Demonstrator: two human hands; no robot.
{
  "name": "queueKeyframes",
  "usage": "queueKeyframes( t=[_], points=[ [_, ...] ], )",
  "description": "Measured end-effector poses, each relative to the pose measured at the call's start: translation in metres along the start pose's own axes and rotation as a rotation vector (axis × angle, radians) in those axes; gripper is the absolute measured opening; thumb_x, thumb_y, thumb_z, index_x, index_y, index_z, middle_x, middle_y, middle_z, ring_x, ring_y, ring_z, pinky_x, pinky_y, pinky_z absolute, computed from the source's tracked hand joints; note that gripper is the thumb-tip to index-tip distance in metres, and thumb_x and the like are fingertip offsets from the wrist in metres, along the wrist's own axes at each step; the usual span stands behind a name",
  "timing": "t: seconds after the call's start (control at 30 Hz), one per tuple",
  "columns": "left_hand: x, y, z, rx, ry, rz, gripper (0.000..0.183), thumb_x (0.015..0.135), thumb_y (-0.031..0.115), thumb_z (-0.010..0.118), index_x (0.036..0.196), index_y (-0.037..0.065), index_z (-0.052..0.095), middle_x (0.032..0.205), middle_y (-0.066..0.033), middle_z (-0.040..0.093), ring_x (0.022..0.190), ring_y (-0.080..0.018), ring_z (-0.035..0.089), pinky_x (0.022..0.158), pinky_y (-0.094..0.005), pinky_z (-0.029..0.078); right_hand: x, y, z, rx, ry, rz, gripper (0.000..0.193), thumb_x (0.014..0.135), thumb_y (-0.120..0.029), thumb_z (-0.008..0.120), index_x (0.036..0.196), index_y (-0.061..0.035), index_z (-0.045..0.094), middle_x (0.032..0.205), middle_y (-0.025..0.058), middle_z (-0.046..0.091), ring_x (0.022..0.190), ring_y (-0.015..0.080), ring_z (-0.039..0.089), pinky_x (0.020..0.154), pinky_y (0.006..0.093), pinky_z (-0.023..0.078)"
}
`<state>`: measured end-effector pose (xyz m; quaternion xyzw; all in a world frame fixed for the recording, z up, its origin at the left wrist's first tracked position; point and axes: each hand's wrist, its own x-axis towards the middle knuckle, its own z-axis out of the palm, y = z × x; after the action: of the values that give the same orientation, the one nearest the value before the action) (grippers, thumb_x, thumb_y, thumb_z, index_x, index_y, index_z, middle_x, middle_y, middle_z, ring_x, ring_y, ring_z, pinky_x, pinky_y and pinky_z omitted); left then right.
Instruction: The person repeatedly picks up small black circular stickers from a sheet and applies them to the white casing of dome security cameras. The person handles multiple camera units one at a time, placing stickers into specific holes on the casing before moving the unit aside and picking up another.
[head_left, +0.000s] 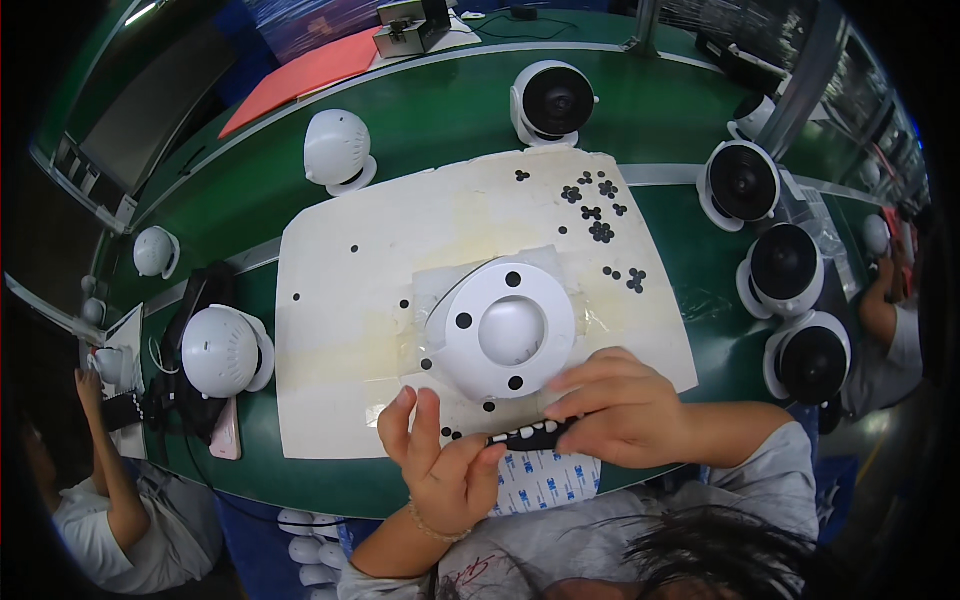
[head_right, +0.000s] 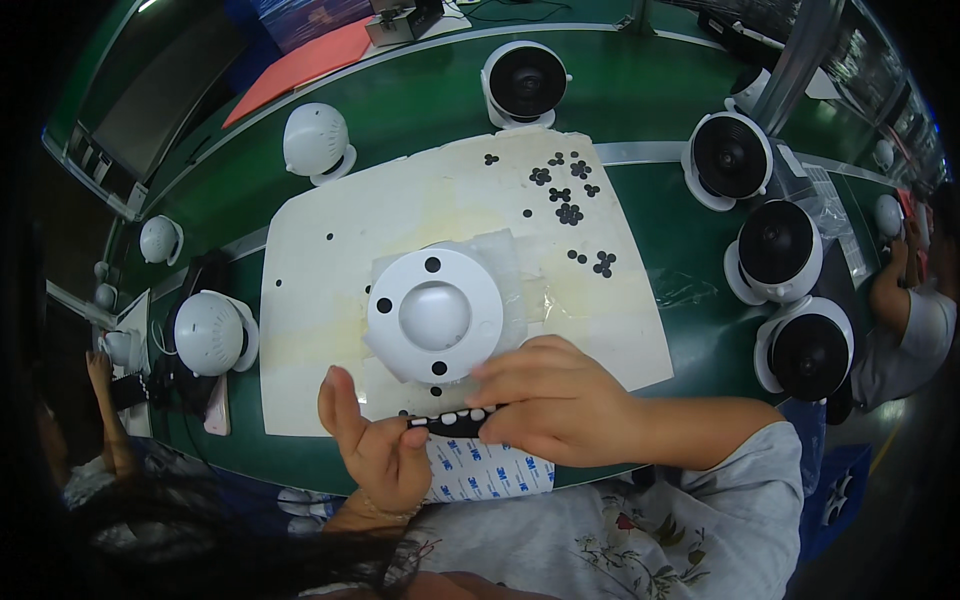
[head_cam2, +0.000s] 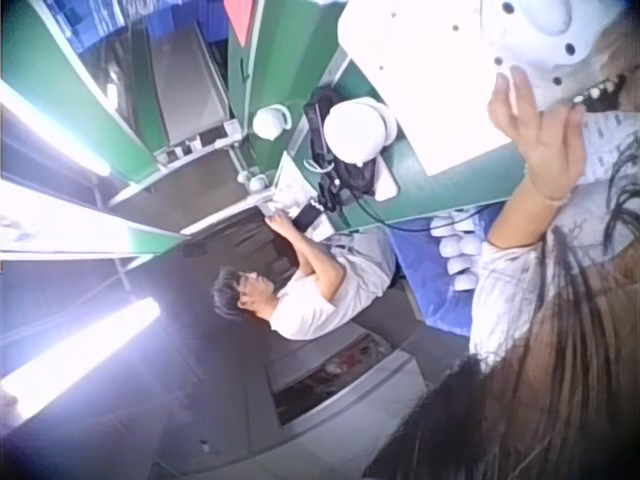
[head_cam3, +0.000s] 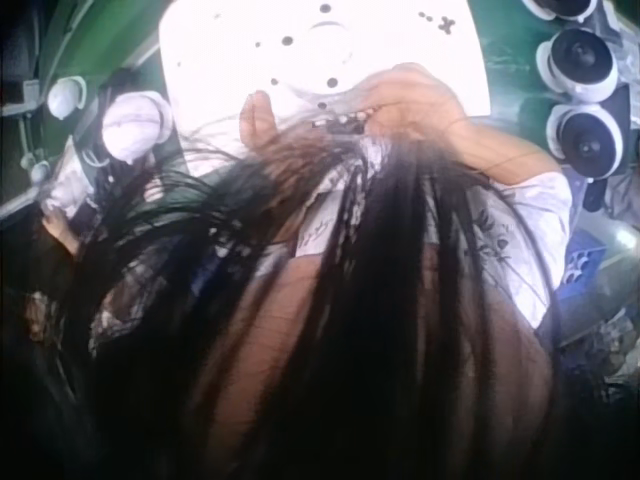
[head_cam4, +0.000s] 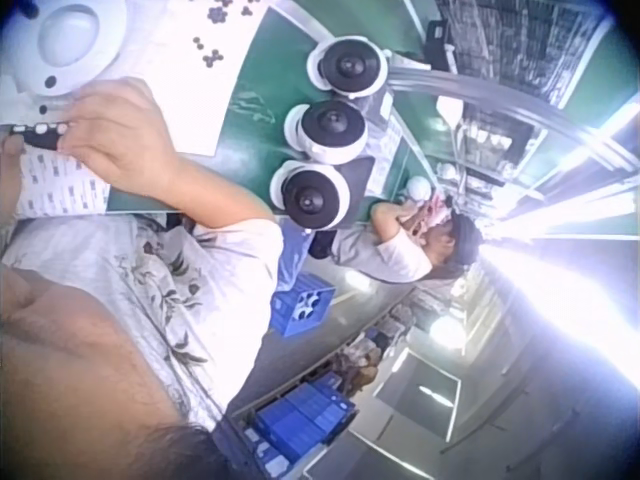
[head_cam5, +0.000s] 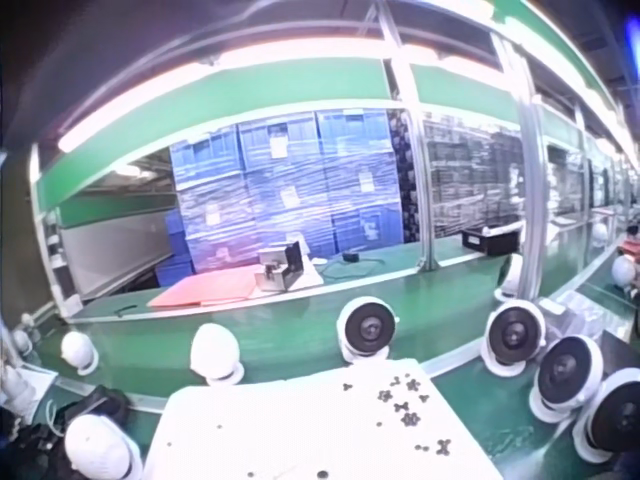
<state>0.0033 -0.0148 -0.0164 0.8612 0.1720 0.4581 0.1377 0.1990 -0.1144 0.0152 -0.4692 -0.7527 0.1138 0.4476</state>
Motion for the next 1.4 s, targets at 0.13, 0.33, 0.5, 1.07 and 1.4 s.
queueKeyframes(
  t=[0.13, 0.33, 0.5, 1.07, 1.4],
  points=[
    [0.01, 0.005, 0.001, 0.02, -0.173, -0.051, 0.017, 0.076, 0.021, 0.062, 0.069, 0.006, 0.057, 0.125, -0.0151, 0.047, 0.121, -0.035, 0.033, 0.096, -0.0457, 0.018, 0.014, 0.008, -0.012, -0.133, 0.199, 0.223, 0.008, 0.076, -0.012, 0.061, 0.084, -0.0083, 0.061, 0.119, 0.012, 0.05, 0.118, 0.0341, 0.035, 0.096, 0.0409, 0.028],
    [0.009, 0.005, 0.004, 0.047, -0.215, -0.066, 0.017, 0.076, 0.02, 0.061, 0.066, 0.007, 0.056, 0.125, -0.0112, 0.048, 0.122, -0.0329, 0.034, 0.099, -0.0456, 0.014, 0.019, 0.02, -0.009, -0.026, 0.17, 0.322, 0.011, 0.083, -0.017, 0.056, 0.086, -0.0066, 0.06, 0.124, 0.0131, 0.045, 0.121, 0.035, 0.03, 0.098, 0.0424, 0.024],
    [0.011, 0.007, 0.002, 0.042, -0.216, -0.076, 0.017, 0.076, 0.02, 0.061, 0.066, 0.007, 0.056, 0.125, -0.0111, 0.048, 0.122, -0.0327, 0.035, 0.098, -0.0452, 0.014, 0.021, 0.021, -0.008, -0.038, 0.173, 0.309, 0.011, 0.082, -0.017, 0.057, 0.085, -0.0069, 0.06, 0.123, 0.013, 0.045, 0.12, 0.0345, 0.031, 0.098, 0.0423, 0.024],
    [0.01, 0.008, 0.002, 0.042, -0.224, -0.094, 0.019, 0.075, 0.018, 0.062, 0.064, 0.005, 0.054, 0.126, -0.0118, 0.047, 0.123, -0.0321, 0.034, 0.098, -0.0445, 0.014, 0.009, 0.03, -0.01, -0.406, 0.262, 0.134, 0.023, 0.075, -0.019, 0.063, 0.097, -0.0121, 0.06, 0.11, 0.0075, 0.053, 0.103, 0.0233, 0.046, 0.085, 0.0339, 0.033],
    [0.009, 0.001, -0.007, -0.394, -0.146, -0.179, 0.01, 0.074, 0.006, 0.06, 0.082, 0.0, 0.056, 0.117, -0.0224, 0.051, 0.098, -0.0341, 0.055, 0.078, -0.0359, 0.044, 0.054, 0.069, -0.036, 0.856, 0.369, 0.729, 0.024, 0.083, -0.021, 0.056, 0.096, -0.002, 0.056, 0.077, -0.0002, 0.058, 0.068, 0.007, 0.053, 0.063, 0.0188, 0.04]
  ],
)
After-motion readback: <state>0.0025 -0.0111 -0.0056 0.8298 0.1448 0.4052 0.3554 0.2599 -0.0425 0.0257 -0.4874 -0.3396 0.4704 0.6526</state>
